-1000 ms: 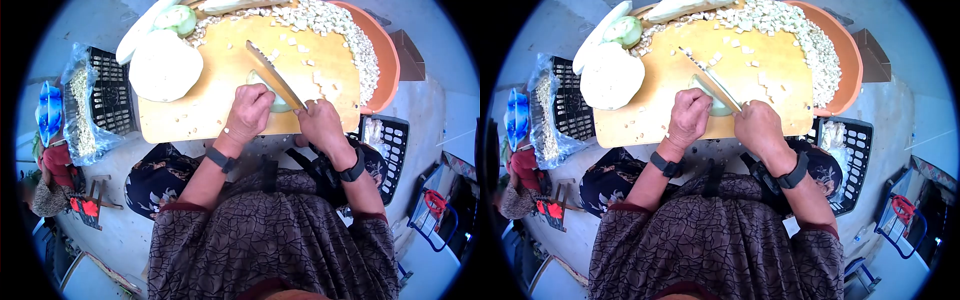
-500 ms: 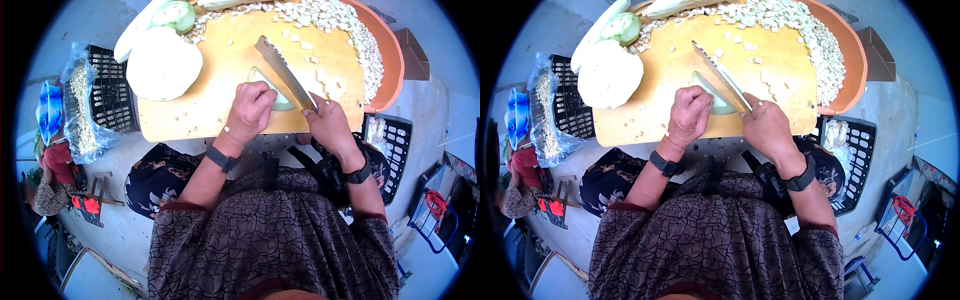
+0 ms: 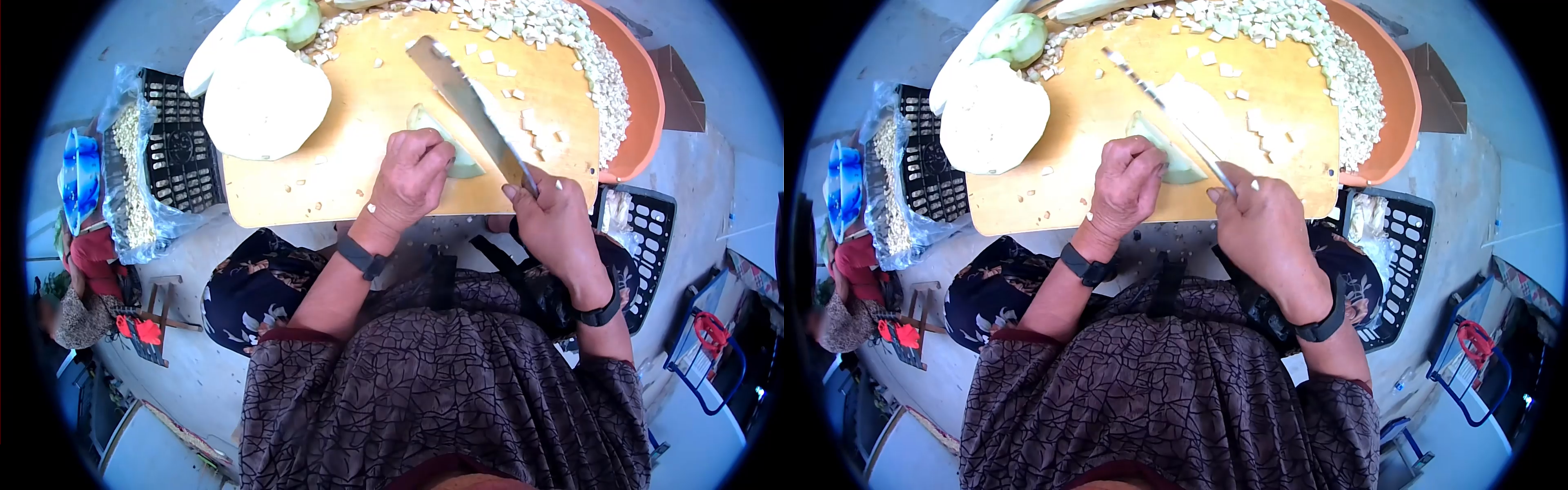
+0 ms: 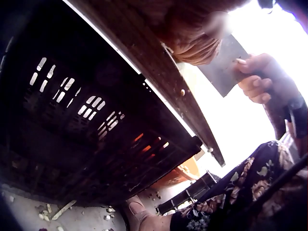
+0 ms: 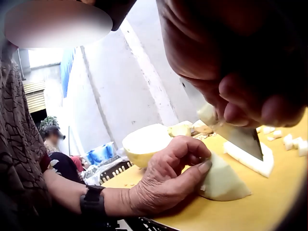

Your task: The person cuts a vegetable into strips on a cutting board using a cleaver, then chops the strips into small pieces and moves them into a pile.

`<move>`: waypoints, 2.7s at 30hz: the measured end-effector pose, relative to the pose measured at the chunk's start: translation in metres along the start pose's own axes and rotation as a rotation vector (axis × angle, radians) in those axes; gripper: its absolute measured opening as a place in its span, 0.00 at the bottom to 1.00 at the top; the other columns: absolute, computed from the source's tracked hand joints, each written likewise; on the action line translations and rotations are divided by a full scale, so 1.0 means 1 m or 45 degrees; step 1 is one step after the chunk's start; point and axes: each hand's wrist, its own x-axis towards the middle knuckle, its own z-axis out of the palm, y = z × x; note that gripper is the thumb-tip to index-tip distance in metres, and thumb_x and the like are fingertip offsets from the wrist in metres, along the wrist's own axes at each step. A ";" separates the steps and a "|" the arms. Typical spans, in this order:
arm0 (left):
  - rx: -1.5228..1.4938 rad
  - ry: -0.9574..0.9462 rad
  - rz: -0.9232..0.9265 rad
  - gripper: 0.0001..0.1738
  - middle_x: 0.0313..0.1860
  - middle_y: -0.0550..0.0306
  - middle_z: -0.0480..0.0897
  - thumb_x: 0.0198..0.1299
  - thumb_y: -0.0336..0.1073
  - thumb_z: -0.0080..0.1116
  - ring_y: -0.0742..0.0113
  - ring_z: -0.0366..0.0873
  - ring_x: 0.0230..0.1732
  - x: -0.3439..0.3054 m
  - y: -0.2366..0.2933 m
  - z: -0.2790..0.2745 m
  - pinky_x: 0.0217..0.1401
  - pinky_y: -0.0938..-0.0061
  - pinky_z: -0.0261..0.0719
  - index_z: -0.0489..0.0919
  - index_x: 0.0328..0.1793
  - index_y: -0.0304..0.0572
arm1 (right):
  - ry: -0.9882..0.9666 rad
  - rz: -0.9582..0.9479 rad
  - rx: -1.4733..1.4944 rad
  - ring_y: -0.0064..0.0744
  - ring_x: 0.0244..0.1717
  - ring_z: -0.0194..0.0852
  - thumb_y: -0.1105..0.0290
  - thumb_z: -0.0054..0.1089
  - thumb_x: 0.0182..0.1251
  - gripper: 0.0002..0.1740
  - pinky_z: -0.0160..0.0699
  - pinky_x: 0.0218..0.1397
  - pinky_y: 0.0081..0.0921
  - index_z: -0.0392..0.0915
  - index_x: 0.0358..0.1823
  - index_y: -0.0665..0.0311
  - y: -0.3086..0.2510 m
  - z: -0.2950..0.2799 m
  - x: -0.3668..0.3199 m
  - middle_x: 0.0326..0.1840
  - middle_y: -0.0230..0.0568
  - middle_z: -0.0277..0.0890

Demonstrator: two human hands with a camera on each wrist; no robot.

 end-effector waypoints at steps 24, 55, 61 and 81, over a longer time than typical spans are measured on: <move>0.078 -0.010 -0.021 0.12 0.39 0.51 0.76 0.41 0.20 0.64 0.51 0.72 0.39 -0.002 0.003 0.001 0.45 0.62 0.73 0.82 0.36 0.36 | -0.085 -0.205 -0.336 0.50 0.22 0.81 0.78 0.58 0.60 0.08 0.78 0.27 0.42 0.74 0.41 0.68 -0.009 -0.006 -0.035 0.20 0.50 0.76; -0.027 0.003 -0.035 0.13 0.39 0.53 0.78 0.41 0.20 0.64 0.52 0.74 0.40 0.001 0.001 0.000 0.46 0.64 0.74 0.83 0.37 0.37 | -0.306 -0.032 -0.475 0.57 0.28 0.80 0.77 0.54 0.59 0.03 0.79 0.36 0.48 0.75 0.31 0.70 -0.006 -0.006 -0.021 0.22 0.56 0.77; -0.018 0.002 -0.013 0.15 0.41 0.53 0.79 0.42 0.21 0.64 0.54 0.76 0.41 0.002 0.002 -0.003 0.47 0.65 0.75 0.83 0.40 0.37 | -0.320 -0.004 -0.490 0.58 0.32 0.80 0.77 0.54 0.59 0.04 0.79 0.40 0.49 0.77 0.30 0.70 -0.007 -0.001 -0.014 0.24 0.57 0.77; 0.017 0.041 0.010 0.16 0.41 0.54 0.79 0.42 0.21 0.62 0.55 0.77 0.42 0.002 0.002 0.002 0.47 0.65 0.76 0.83 0.41 0.37 | -0.399 0.100 -0.447 0.61 0.34 0.80 0.77 0.55 0.55 0.07 0.80 0.42 0.49 0.81 0.26 0.73 -0.010 -0.007 -0.005 0.27 0.60 0.78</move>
